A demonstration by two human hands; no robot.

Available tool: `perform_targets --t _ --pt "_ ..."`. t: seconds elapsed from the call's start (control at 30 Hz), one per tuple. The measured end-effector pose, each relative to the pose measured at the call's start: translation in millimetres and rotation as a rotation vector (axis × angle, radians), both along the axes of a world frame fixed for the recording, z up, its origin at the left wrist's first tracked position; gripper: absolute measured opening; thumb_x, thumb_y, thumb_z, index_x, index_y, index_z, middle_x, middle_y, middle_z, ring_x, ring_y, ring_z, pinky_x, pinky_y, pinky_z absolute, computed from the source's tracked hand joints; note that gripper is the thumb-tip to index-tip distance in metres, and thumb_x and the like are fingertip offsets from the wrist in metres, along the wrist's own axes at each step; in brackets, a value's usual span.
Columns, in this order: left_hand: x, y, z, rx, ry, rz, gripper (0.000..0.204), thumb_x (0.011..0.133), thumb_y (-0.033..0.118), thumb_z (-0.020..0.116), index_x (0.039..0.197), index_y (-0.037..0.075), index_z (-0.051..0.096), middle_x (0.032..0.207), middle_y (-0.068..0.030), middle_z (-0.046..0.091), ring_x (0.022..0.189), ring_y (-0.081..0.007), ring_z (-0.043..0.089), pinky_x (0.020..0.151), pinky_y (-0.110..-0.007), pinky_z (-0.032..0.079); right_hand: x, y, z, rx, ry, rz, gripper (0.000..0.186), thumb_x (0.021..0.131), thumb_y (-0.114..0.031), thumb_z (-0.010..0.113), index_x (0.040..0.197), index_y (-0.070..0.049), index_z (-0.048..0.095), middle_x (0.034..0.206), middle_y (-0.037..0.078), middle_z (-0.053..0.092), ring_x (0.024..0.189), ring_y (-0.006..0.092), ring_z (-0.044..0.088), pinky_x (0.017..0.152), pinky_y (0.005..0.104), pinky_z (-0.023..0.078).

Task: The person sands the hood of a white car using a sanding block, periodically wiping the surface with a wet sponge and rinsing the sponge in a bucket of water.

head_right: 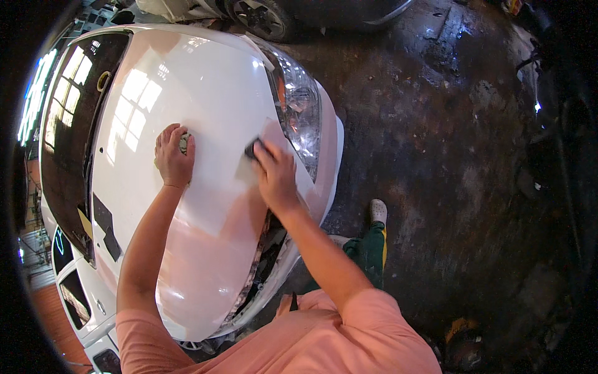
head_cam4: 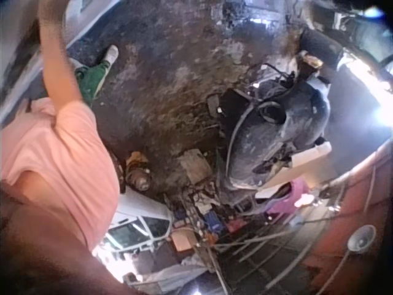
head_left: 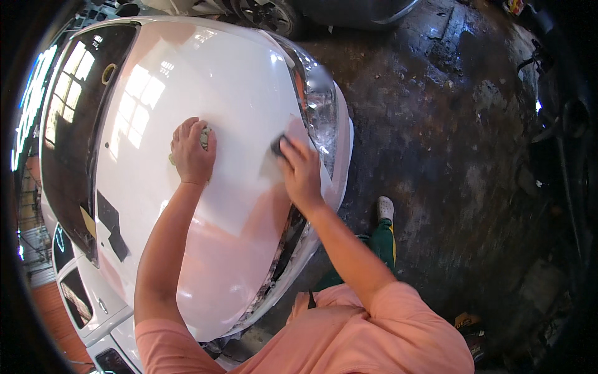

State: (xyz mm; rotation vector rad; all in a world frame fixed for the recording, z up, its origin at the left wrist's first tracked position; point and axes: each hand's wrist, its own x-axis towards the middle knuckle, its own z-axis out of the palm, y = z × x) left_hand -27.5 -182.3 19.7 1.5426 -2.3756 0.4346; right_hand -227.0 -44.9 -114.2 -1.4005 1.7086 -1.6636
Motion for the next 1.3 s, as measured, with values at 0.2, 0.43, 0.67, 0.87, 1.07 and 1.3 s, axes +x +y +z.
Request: perform_targets --t 0.2,0.43,0.67,0.87,1.07,1.3 --pt "-17 -3 2 -0.018 0.016 -0.049 0.024 0.096 0.023 0.071 0.118 0.015 0.068 0.133 -0.0060 0.064 0.126 -0.0327 0.057 0.108 -0.047 0.046 -38 -51 -2 -0.027 0.029 -0.049 0.044 0.090 -0.008 0.077 0.133 -0.012 0.070 0.134 0.010 0.063 0.116 0.0381 0.058 0.103 0.0504 0.045" --pt "-2 3 2 0.004 -0.005 0.004 0.024 0.096 0.024 0.071 0.117 0.014 0.068 0.133 -0.0059 0.064 0.127 -0.0327 0.057 0.108 -0.047 0.046 3 20 4 0.030 0.057 0.078 0.046 0.090 -0.010 0.077 0.135 -0.013 0.070 0.135 0.011 0.063 0.116 0.0377 0.058 0.105 0.0517 0.045" --pt "-15 -5 0 -0.043 -0.017 -0.041 0.024 0.096 0.024 0.071 0.118 0.014 0.068 0.133 -0.0054 0.065 0.126 -0.0325 0.058 0.108 -0.047 0.047 -34 -58 0 -0.083 0.032 -0.049 0.044 0.091 -0.010 0.077 0.134 -0.012 0.070 0.133 0.011 0.064 0.117 0.0381 0.058 0.104 0.0503 0.046" --pt "-3 1 1 -0.035 0.002 -0.037 0.023 0.095 0.024 0.071 0.117 0.015 0.068 0.130 -0.0049 0.065 0.125 -0.0326 0.059 0.105 -0.047 0.047 -5 21 -2 -0.016 0.044 0.043 0.045 0.091 -0.011 0.078 0.135 -0.013 0.070 0.138 0.010 0.063 0.118 0.0379 0.059 0.106 0.0489 0.045" --pt "-12 -7 -2 -0.040 0.018 -0.077 0.023 0.096 0.024 0.071 0.117 0.015 0.068 0.131 -0.0045 0.064 0.126 -0.0321 0.058 0.106 -0.048 0.046 -53 -71 -15 -0.025 0.047 -0.069 0.049 0.090 -0.007 0.078 0.138 -0.012 0.069 0.137 0.011 0.064 0.118 0.0373 0.060 0.107 0.0481 0.045" --pt "-2 -4 -1 -0.041 -0.007 -0.037 0.024 0.095 0.024 0.072 0.117 0.015 0.068 0.132 -0.0040 0.064 0.127 -0.0315 0.058 0.107 -0.047 0.046 -22 32 -33 0.017 0.033 0.037 0.043 0.094 -0.011 0.076 0.136 -0.012 0.070 0.138 0.011 0.064 0.119 0.0367 0.059 0.105 0.0473 0.046"
